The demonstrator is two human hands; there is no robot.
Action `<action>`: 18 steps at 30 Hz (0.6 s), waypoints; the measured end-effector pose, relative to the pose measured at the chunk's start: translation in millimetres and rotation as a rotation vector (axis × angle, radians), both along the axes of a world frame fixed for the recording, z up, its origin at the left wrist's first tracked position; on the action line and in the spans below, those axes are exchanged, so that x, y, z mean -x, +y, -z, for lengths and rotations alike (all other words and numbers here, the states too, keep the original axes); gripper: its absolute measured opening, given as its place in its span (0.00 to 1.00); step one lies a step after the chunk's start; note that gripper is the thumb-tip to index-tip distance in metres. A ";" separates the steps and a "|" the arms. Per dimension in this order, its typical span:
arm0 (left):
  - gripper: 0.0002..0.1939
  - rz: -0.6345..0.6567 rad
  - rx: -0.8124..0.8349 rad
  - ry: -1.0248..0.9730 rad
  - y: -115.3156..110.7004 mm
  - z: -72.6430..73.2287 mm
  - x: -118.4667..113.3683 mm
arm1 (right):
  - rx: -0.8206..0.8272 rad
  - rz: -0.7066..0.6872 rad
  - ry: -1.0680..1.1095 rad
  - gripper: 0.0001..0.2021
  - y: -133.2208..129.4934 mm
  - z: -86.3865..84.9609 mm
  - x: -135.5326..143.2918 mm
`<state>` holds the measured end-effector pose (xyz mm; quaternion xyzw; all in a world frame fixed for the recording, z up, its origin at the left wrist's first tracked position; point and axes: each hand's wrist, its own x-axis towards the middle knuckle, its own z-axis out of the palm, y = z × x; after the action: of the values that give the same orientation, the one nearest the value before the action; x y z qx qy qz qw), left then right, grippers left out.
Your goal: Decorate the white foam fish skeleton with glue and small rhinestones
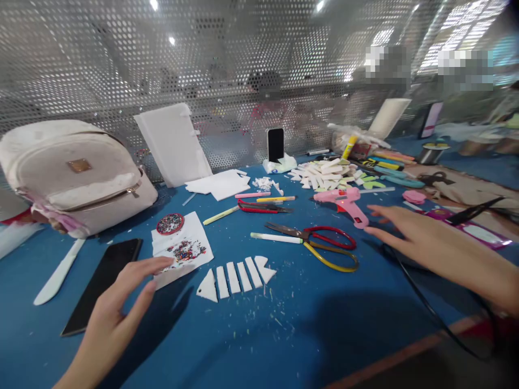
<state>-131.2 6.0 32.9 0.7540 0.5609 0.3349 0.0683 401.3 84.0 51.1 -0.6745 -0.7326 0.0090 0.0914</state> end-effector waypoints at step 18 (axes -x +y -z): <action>0.27 -0.182 0.017 -0.110 95.2 -56.0 2.7 | 0.297 -0.919 0.126 0.17 -13.0 -60.4 135.1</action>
<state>-134.0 101.1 88.9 0.6798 0.6253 0.3760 0.0745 266.2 71.0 111.6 -0.2852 -0.9383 0.1938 0.0251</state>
